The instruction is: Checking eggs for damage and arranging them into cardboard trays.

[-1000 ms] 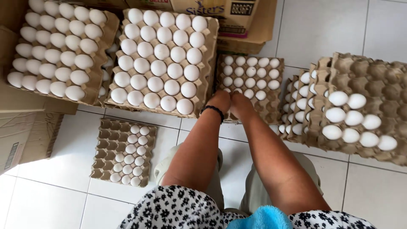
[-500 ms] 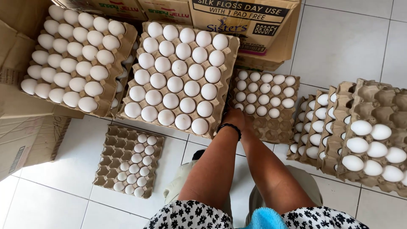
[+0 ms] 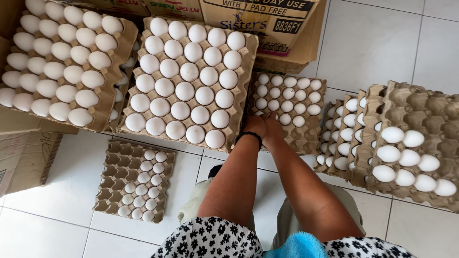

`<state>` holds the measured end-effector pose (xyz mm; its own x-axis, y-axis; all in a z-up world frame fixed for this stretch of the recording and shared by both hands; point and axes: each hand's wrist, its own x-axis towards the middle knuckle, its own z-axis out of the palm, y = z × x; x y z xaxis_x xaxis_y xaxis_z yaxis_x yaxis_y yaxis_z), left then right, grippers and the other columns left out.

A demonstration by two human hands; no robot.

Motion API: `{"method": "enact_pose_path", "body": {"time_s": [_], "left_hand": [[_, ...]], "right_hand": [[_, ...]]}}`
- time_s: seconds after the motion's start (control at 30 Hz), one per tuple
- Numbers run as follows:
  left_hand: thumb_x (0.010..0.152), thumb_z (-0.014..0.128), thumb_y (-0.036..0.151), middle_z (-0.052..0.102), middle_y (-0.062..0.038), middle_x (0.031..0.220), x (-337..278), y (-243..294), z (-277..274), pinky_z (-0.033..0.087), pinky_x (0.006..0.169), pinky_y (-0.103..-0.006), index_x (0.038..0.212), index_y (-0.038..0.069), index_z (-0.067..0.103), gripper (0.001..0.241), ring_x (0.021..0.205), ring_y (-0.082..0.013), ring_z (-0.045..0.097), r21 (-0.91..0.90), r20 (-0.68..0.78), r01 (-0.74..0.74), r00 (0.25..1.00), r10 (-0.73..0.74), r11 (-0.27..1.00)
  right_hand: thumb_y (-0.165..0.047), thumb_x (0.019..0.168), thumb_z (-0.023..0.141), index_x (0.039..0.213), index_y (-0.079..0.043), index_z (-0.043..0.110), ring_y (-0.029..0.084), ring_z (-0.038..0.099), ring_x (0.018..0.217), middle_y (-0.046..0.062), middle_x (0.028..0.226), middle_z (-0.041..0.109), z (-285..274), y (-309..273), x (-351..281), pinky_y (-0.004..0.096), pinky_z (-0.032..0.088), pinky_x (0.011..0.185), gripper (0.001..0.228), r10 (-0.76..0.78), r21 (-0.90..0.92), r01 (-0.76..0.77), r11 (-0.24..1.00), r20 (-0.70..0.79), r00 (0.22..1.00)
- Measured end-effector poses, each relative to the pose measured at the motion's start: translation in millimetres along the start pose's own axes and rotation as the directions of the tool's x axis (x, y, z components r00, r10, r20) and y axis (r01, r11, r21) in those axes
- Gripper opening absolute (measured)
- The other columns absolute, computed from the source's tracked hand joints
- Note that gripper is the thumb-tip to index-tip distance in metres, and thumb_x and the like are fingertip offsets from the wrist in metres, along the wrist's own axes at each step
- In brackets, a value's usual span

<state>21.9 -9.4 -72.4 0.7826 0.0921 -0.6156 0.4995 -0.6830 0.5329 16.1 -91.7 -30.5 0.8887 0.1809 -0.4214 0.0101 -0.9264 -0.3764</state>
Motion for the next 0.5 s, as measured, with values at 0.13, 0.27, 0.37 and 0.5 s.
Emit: {"method": "enact_pose_path", "body": {"time_s": [0.13, 0.27, 0.37, 0.5], "left_hand": [[0.098, 0.055, 0.015, 0.068, -0.025, 0.123, 41, 1, 23, 0.056, 0.091, -0.0456, 0.119, 0.002, 0.072, 0.029, 0.114, -0.0378, 0.067, -0.044, -0.034, -0.028, 0.999, 0.027, 0.999], [0.087, 0.068, 0.013, 0.075, -0.021, 0.099, 11, 40, -9, 0.060, 0.075, -0.0436, 0.105, -0.003, 0.079, 0.026, 0.093, -0.0348, 0.074, -0.205, -0.025, -0.058, 0.998, 0.054, 0.977], [0.095, 0.061, 0.014, 0.074, -0.015, 0.086, 11, 56, -13, 0.055, 0.062, -0.0405, 0.105, -0.005, 0.078, 0.027, 0.074, -0.0276, 0.069, -0.656, -0.112, -0.139, 0.990, 0.087, 0.742], [0.103, 0.061, 0.021, 0.070, -0.004, 0.086, -46, 107, -58, 0.052, 0.059, -0.0303, 0.116, -0.001, 0.070, 0.027, 0.066, -0.0125, 0.061, -0.964, -0.044, -0.075, 0.991, 0.128, 0.254]], "right_hand": [[-0.002, 0.079, 0.078, 0.127, -0.005, 0.061, 0.044, 0.063, 0.109, 0.030, 0.130, 0.050, -21, 24, 10, 0.045, 0.055, 0.091, 0.050, -0.090, 0.258, 0.150, 0.954, -0.231, 0.969], [0.008, 0.078, 0.081, 0.121, -0.008, 0.065, 0.034, 0.066, 0.110, 0.018, 0.126, 0.056, -47, 42, 11, 0.039, 0.057, 0.091, 0.049, -0.089, 0.382, 0.304, 0.873, -0.486, 0.869], [0.006, 0.081, 0.082, 0.119, -0.008, 0.063, 0.024, 0.066, 0.108, 0.011, 0.124, 0.055, -90, 30, -12, 0.033, 0.059, 0.090, 0.045, -0.031, 0.532, 0.342, 0.775, -0.508, 0.861], [0.015, 0.081, 0.076, 0.125, -0.008, 0.057, 0.018, 0.062, 0.113, 0.007, 0.127, 0.048, -136, 22, -38, 0.030, 0.059, 0.096, 0.053, -0.110, 0.555, 0.557, 0.618, -0.641, 0.760]]}}
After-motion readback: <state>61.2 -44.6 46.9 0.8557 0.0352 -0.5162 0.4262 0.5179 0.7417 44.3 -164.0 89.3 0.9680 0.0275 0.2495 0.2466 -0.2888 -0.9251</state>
